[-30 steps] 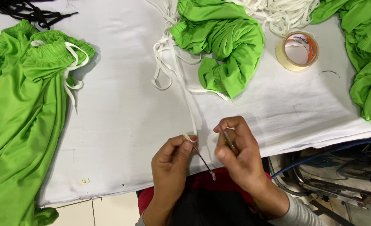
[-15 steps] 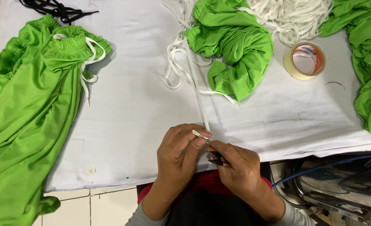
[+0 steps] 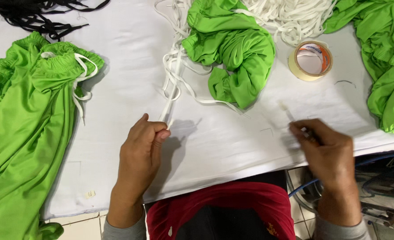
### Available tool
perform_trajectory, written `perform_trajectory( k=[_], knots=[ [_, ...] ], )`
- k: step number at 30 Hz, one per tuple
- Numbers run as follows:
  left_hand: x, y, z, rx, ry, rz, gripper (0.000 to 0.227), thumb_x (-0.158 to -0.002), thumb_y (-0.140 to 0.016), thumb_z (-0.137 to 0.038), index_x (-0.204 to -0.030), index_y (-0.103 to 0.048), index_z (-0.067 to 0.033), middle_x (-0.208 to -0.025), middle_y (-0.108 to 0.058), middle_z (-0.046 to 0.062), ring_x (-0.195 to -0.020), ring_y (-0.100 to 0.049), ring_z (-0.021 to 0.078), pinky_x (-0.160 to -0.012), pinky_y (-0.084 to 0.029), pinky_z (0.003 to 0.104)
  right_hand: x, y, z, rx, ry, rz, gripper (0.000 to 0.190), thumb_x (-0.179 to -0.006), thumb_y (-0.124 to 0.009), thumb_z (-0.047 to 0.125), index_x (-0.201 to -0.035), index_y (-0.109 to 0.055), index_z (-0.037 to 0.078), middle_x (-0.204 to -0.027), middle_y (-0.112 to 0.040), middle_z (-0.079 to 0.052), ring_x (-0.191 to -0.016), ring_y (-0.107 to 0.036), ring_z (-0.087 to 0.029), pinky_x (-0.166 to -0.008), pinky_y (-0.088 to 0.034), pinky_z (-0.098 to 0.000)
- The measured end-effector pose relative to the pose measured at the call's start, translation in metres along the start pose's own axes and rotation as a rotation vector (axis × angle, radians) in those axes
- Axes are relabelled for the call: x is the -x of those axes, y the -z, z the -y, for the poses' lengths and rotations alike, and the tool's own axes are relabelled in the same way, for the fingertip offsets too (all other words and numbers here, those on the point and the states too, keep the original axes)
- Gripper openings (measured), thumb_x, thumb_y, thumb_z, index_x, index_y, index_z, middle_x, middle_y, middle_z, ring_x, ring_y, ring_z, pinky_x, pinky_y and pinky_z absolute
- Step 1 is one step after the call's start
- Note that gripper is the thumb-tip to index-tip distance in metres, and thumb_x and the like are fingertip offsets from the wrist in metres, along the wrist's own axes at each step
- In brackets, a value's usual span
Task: The person threads a white drawstring through the waistband of a green garment using a needle. They then secure the drawstring end with tape and cut the excess string with scissors. The person repeats the threading process on another green garment.
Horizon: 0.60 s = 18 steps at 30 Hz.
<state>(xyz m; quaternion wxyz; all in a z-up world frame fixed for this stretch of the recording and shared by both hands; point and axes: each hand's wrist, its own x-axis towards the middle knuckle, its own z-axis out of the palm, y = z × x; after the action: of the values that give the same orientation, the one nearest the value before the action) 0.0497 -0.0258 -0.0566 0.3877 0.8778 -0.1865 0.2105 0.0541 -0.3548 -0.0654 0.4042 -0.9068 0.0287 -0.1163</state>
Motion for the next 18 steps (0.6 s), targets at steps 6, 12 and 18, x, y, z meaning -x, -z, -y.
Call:
perform_trajectory(
  k=[6, 12, 18],
  knots=[
    [-0.006, -0.004, -0.027, 0.274, 0.188, 0.085, 0.023, -0.097, -0.039, -0.018, -0.094, -0.06, -0.008, -0.077, -0.058, 0.002, -0.072, -0.057, 0.0146, -0.092, -0.042, 0.035, -0.04, 0.009, -0.082, 0.632, 0.256, -0.127, 0.03, -0.088, -0.074, 0.027, -0.116, -0.073, 0.017, -0.097, -0.056, -0.008, -0.079, -0.06, -0.027, -0.061, -0.046, -0.041],
    [0.0, -0.022, -0.045, 0.27, 0.31, 0.12, 0.024, -0.095, -0.041, -0.025, -0.091, -0.06, -0.0115, -0.088, -0.065, -0.003, -0.083, -0.06, 0.0139, -0.09, -0.036, 0.032, -0.031, 0.008, -0.026, 0.376, 0.348, -0.306, 0.05, -0.084, -0.082, 0.0, -0.131, -0.066, -0.003, -0.103, -0.048, -0.016, -0.076, -0.049, -0.023, -0.064, -0.045, -0.0365],
    [0.002, -0.03, -0.05, 0.065, 0.215, 0.141, 0.02, -0.095, -0.041, -0.024, -0.09, -0.058, -0.0132, -0.086, -0.064, -0.006, -0.078, -0.058, 0.0132, -0.094, -0.029, 0.037, -0.002, -0.032, 0.07, -0.323, 0.395, 0.086, 0.021, -0.079, -0.074, -0.003, -0.096, -0.067, 0.006, -0.091, -0.059, -0.007, -0.077, -0.058, -0.011, -0.07, -0.05, -0.0193]
  ],
)
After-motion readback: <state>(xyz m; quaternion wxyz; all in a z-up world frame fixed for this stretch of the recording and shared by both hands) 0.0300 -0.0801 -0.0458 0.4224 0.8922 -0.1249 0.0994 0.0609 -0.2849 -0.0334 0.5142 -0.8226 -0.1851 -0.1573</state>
